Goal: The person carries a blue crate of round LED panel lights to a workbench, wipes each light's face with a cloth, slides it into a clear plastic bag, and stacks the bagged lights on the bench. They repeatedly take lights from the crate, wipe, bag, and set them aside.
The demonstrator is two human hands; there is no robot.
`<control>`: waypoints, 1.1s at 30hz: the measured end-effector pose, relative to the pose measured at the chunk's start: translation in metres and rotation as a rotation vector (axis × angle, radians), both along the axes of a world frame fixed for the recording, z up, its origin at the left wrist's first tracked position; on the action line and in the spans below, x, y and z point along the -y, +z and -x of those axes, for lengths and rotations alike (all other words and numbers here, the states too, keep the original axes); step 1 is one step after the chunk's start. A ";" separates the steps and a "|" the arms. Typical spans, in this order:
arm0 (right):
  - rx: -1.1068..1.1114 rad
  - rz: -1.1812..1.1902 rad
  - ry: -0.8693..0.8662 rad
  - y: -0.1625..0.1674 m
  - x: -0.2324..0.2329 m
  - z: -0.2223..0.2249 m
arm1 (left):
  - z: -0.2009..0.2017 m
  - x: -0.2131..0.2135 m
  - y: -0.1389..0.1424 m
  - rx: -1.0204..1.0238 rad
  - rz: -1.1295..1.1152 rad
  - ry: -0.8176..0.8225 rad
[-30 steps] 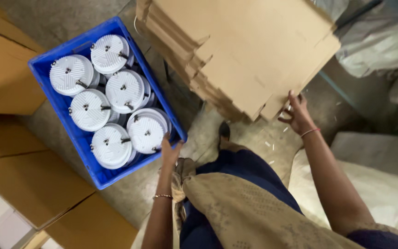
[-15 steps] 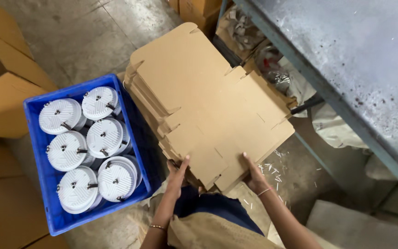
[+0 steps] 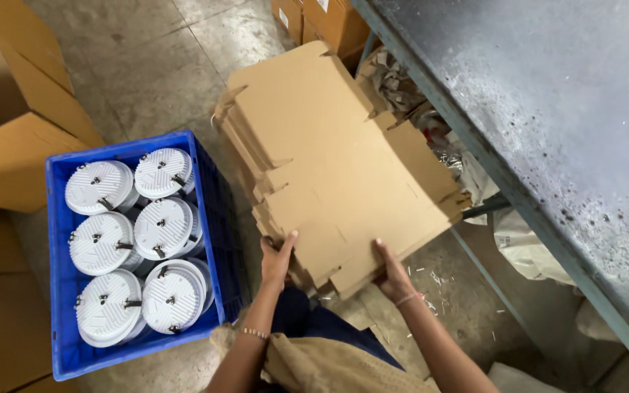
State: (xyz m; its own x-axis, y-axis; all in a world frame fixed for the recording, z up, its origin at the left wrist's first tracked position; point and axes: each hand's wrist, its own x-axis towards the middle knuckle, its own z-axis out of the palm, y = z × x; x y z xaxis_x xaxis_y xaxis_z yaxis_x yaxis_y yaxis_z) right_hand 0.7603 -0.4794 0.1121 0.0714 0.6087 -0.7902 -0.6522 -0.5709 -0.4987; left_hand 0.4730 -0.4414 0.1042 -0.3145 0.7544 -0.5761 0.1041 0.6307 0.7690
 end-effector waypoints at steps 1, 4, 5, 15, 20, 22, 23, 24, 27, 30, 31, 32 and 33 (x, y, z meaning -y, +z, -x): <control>-0.005 -0.062 0.044 0.001 -0.014 -0.004 | -0.004 -0.014 0.003 0.021 0.014 0.004; -0.008 -0.146 0.123 0.009 -0.058 -0.008 | -0.013 -0.060 0.016 0.022 0.058 0.020; -0.001 -0.110 0.113 0.013 -0.077 -0.006 | -0.015 -0.076 0.022 -0.013 0.006 0.017; 0.026 -0.101 0.098 0.075 -0.184 0.034 | -0.025 -0.204 0.078 -0.199 0.073 -0.007; -0.037 -0.164 0.116 0.070 -0.227 0.054 | -0.012 -0.246 0.082 -0.293 0.071 -0.033; -0.020 -0.150 0.093 0.061 -0.246 0.058 | -0.009 -0.258 0.074 -0.318 0.042 -0.048; -0.007 -0.173 0.106 0.055 -0.254 0.057 | -0.008 -0.263 0.069 -0.330 0.030 -0.055; 0.007 -0.191 0.119 0.050 -0.262 0.055 | -0.008 -0.267 0.064 -0.322 0.026 -0.051; 0.009 -0.187 0.149 0.026 -0.273 0.049 | -0.012 -0.271 0.047 -0.317 -0.006 -0.037; 0.055 -0.227 0.211 0.006 -0.274 0.042 | -0.012 -0.271 0.028 -0.320 -0.076 -0.021; 0.079 -0.245 0.237 0.001 -0.272 0.039 | -0.012 -0.267 0.022 -0.315 -0.080 -0.031; 0.121 -0.176 0.212 -0.002 -0.276 0.038 | -0.011 -0.269 0.016 -0.307 -0.081 -0.038; 0.160 -0.098 0.190 -0.005 -0.269 0.036 | -0.009 -0.265 0.010 -0.301 -0.070 -0.045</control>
State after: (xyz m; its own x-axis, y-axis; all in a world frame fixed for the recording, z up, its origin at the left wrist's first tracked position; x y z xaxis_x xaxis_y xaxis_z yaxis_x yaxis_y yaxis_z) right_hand 0.7241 -0.2105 0.1070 0.0676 0.6963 -0.7145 -0.4463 -0.6194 -0.6459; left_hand 0.4818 -0.1764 0.1144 -0.4287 0.8060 -0.4081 0.3605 0.5668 0.7407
